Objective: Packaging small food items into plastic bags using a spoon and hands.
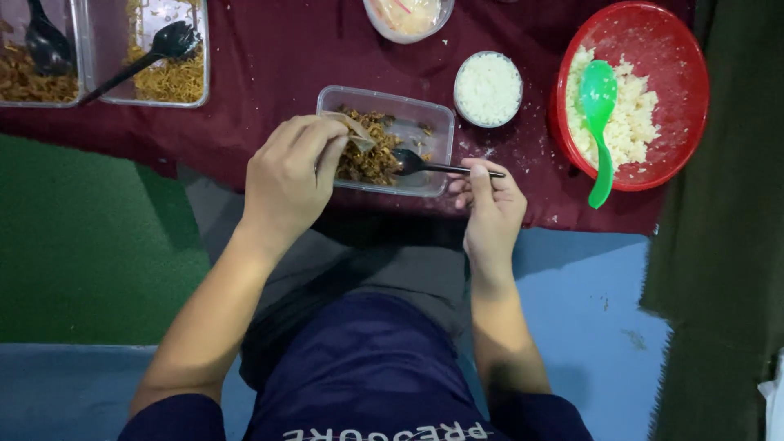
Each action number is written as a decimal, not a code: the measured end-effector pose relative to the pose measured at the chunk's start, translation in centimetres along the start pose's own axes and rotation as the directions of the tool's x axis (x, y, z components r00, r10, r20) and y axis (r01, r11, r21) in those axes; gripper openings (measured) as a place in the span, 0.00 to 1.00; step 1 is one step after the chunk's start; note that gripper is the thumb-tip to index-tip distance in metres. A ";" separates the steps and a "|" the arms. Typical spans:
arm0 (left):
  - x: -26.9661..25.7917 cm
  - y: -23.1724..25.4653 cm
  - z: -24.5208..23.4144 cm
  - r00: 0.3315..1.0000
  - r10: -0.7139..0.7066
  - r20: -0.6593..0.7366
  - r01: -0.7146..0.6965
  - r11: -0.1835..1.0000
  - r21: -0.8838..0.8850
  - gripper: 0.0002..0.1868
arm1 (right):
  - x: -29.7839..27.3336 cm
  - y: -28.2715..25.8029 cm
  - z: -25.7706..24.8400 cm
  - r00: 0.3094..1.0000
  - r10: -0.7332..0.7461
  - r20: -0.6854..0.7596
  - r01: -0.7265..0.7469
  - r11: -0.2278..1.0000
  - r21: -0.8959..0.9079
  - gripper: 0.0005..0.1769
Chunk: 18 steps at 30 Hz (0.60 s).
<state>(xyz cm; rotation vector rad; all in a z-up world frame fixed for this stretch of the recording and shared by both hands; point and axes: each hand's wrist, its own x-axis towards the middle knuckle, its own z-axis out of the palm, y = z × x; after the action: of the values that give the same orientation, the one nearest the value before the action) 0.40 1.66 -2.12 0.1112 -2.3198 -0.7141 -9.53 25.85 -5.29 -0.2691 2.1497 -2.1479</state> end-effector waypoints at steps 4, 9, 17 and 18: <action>0.3 0.1 0.0 0.999 0.038 0.009 -0.039 0.999 0.038 0.04 | 0.5 0.3 -0.8 0.996 0.079 -0.047 -0.073 0.989 0.125 0.10; 1.3 0.1 0.5 0.971 0.231 -0.055 -0.229 0.973 0.035 0.04 | 1.5 0.3 -2.8 0.995 0.021 -0.097 -0.004 0.985 0.171 0.11; 1.6 0.1 2.8 0.916 0.398 -0.038 -0.392 0.913 0.109 0.03 | 2.7 -6.6 -1.5 0.981 -0.177 -0.081 0.184 0.980 0.082 0.16; 1.6 0.3 2.8 0.916 0.401 -0.025 -0.398 0.914 0.082 0.05 | 2.8 -7.6 -1.0 0.971 -0.239 -0.002 0.239 0.971 -0.022 0.15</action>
<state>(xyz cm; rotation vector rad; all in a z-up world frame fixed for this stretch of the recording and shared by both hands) -2.60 2.78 -2.73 -0.3070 -2.2299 -0.4113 -11.99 26.32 2.46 -0.5523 2.2472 -2.2475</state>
